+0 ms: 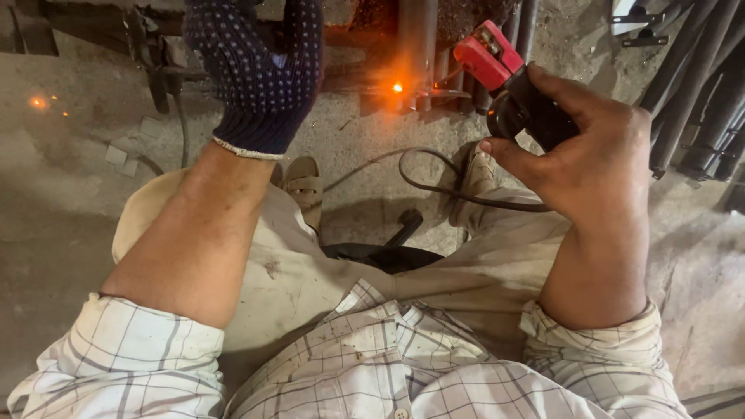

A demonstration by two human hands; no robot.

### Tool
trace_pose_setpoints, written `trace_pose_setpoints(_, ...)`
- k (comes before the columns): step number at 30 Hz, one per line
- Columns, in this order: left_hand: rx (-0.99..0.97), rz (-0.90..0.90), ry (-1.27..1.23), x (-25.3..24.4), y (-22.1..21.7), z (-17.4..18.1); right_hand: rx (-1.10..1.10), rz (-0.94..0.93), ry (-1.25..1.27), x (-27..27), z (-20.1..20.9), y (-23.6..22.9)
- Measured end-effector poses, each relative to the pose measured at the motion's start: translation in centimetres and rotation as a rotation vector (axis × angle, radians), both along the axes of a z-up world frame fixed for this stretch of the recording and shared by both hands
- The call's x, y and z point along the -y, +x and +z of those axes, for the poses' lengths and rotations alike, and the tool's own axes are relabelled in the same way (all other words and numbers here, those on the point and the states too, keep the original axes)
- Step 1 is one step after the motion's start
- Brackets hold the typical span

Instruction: The person welds metal pipes together using a welding torch and an electrode, then moves a pipe to a pile.

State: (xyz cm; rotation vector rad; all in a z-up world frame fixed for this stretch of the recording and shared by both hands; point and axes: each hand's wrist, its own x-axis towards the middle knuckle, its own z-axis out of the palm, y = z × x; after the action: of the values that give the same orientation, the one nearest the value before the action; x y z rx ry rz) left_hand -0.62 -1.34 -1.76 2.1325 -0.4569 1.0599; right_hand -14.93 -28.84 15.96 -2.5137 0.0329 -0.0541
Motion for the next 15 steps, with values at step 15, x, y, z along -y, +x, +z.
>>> trace_pose_setpoints(15,-0.077,-0.029,-0.029,-0.7,0.2,-2.1,-0.072,-0.026,0.225,-2.0,1.5,0.5)
